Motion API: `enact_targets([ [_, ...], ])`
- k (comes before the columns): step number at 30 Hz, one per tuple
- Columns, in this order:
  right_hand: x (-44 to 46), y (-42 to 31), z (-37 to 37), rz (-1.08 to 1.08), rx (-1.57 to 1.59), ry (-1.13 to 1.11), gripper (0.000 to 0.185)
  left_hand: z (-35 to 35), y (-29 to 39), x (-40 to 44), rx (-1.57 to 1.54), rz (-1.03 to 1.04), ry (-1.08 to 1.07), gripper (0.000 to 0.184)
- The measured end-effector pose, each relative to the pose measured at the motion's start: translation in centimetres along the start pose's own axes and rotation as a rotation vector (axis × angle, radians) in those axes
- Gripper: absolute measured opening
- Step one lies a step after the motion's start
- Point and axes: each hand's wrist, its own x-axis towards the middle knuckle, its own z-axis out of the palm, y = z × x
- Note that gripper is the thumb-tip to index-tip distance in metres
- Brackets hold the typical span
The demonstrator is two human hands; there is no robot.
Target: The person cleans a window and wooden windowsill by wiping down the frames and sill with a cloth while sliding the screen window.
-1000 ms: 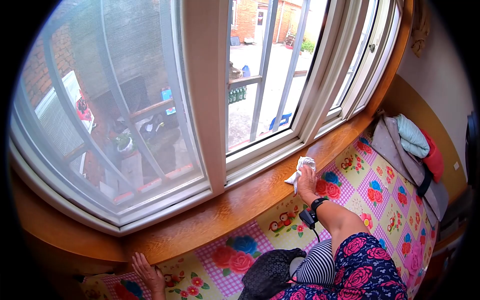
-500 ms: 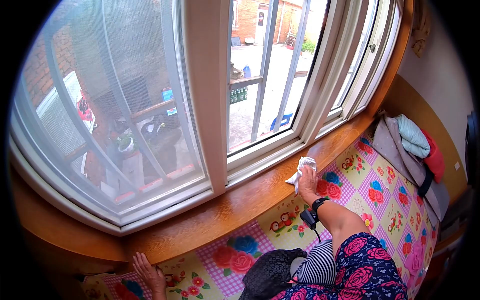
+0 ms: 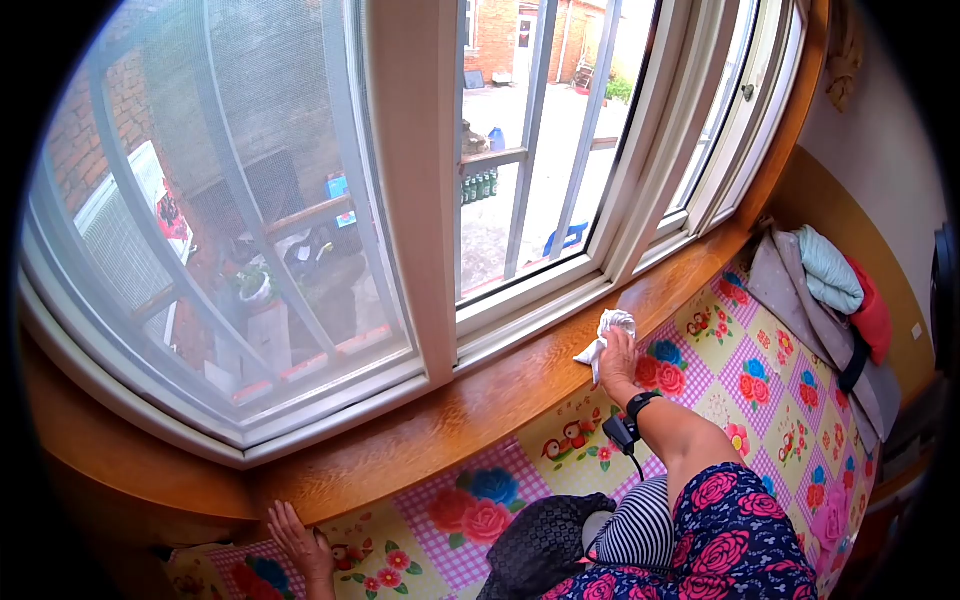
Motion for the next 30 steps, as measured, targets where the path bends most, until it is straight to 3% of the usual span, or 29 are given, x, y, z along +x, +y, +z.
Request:
enact_targets([
  [30, 0.09, -0.22, -0.21, 0.007, 0.005, -0.003, 0.03, 0.1, -0.05, 0.01, 0.023, 0.003, 0.008, 0.081],
])
